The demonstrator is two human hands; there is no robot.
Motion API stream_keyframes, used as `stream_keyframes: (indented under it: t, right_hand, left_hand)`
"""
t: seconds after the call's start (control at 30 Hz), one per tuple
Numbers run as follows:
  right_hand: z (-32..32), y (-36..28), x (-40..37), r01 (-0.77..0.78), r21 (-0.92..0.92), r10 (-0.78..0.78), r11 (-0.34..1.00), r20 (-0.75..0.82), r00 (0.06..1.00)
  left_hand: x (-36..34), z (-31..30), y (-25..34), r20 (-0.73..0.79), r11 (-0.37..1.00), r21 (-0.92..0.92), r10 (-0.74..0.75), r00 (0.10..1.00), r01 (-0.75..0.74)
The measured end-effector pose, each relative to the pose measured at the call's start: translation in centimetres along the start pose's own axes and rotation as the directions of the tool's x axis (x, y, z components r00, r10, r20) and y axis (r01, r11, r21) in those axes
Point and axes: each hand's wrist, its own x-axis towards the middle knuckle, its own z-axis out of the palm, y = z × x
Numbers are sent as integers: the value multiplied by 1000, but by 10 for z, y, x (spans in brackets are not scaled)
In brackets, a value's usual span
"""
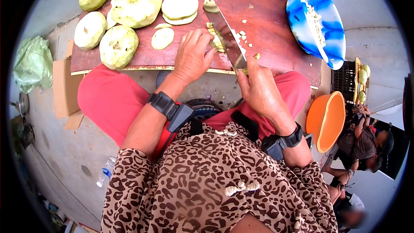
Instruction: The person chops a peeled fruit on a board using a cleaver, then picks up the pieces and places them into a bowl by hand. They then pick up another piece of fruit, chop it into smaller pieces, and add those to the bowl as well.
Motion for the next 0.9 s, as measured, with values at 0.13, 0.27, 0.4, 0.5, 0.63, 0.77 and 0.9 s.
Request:
stream_keyframes:
  t: [0.13,0.27,0.4,0.5,0.63,0.77,0.9]
  right_hand:
    - [-2,-4,-1,34,-8,-34,999,-13,999]
    - [-1,-5,-2,32,0,-32,999,6,999]
    - [-2,-5,-1,18,-3,-17,1000,26,1000]
    - [-4,-6,0,22,-36,-20,999,46,999]
    - [-6,-10,4,33,-73,-27,997,80,996]
    - [-7,-10,6,12,-70,-4,998,111,994]
    - [-2,-7,10,18,-121,-4,993,110,994]
  left_hand:
    - [1,0,2,-21,999,-33,-19,1000,18]
    - [1,0,3,-18,1000,-19,-10,1000,9]
    - [1,-1,3,7,1000,0,-17,1000,17]
    - [1,1,2,-7,1000,-5,-3,1000,3]
    - [2,0,2,-8,1000,-5,-2,1000,2]
    - [2,0,3,-7,1000,-4,-1,1000,1]
    - [3,1,2,-28,1000,-21,17,999,-18]
